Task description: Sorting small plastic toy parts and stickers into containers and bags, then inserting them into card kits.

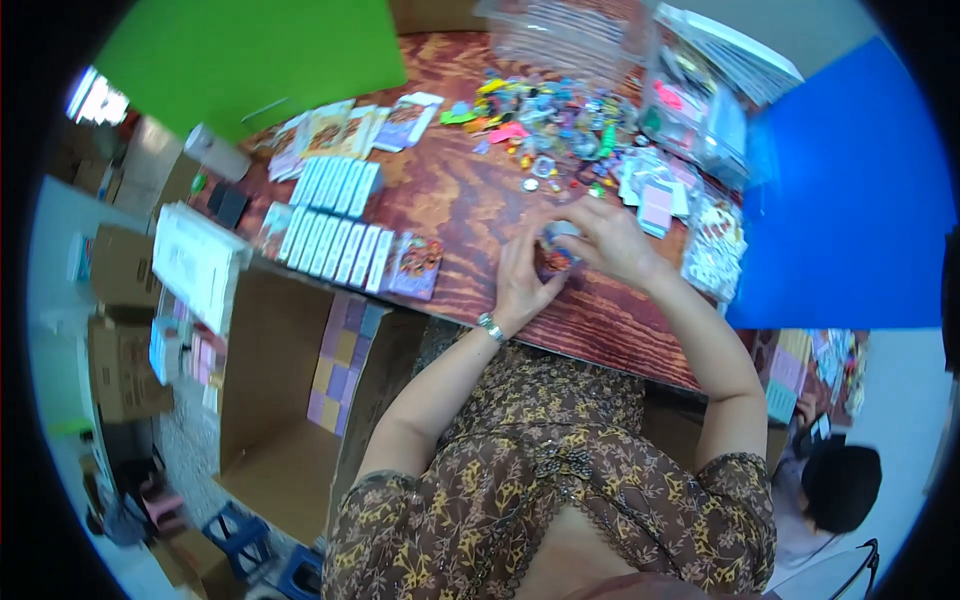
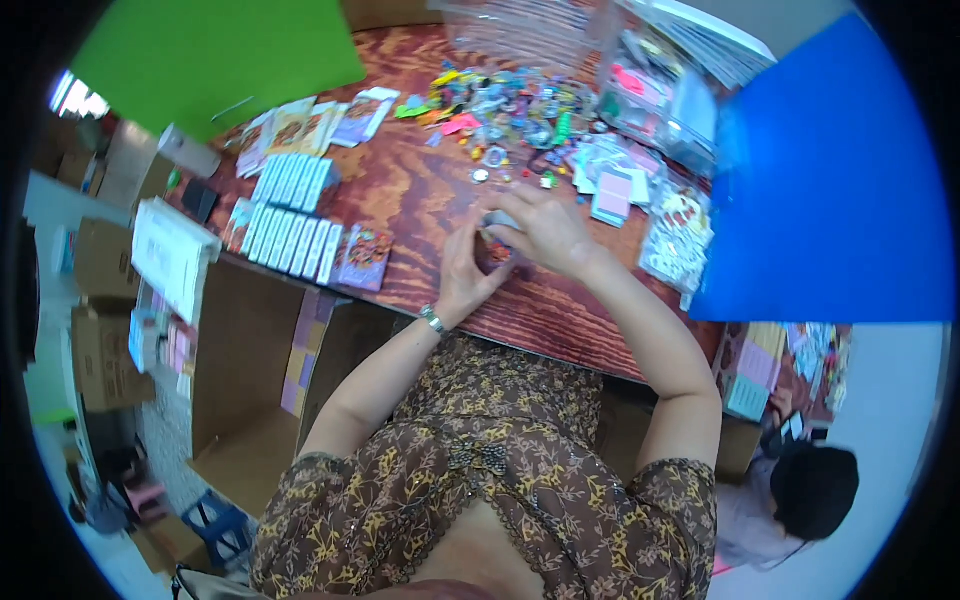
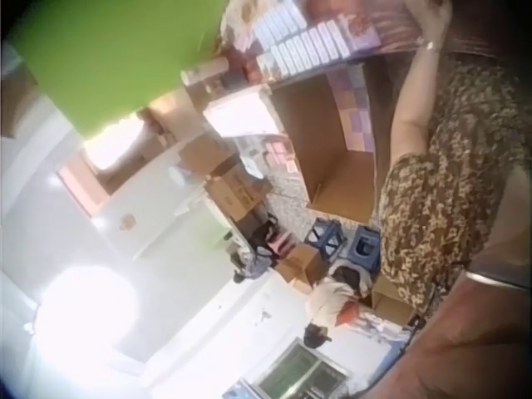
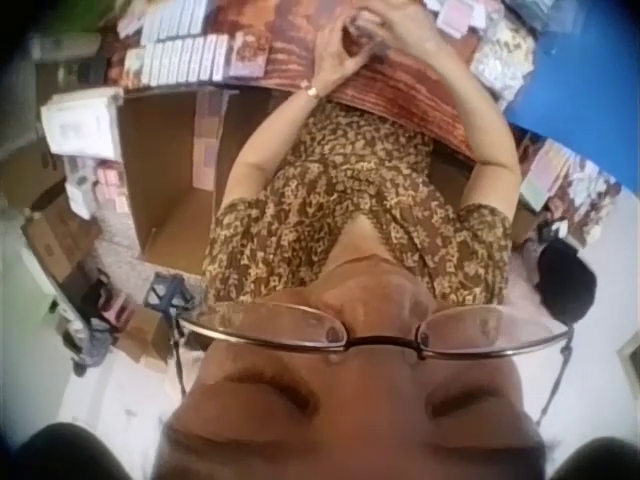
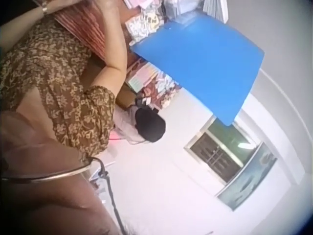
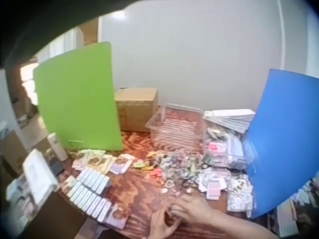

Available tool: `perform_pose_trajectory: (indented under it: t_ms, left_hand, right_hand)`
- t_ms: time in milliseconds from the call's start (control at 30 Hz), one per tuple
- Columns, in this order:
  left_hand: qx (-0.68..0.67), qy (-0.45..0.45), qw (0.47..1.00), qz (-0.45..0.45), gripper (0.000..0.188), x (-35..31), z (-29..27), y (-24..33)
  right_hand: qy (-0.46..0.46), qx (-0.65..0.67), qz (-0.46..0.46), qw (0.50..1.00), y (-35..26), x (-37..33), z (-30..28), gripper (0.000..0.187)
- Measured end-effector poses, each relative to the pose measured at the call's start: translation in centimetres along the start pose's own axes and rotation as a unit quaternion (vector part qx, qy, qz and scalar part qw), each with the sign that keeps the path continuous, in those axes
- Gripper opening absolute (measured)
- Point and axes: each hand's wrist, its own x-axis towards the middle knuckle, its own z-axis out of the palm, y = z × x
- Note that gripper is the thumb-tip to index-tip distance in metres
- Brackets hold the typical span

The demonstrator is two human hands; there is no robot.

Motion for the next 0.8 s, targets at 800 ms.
perform_pose_trajectory:
  t_ms: [800]
  left_hand:
    - [-0.01,-0.003,1.0,-0.03,0.098,-1.6,1.9,-2.3]
  right_hand:
    - [0.083,-0.218,0.509,0.828,20.2,-16.1,-6.5,0.03]
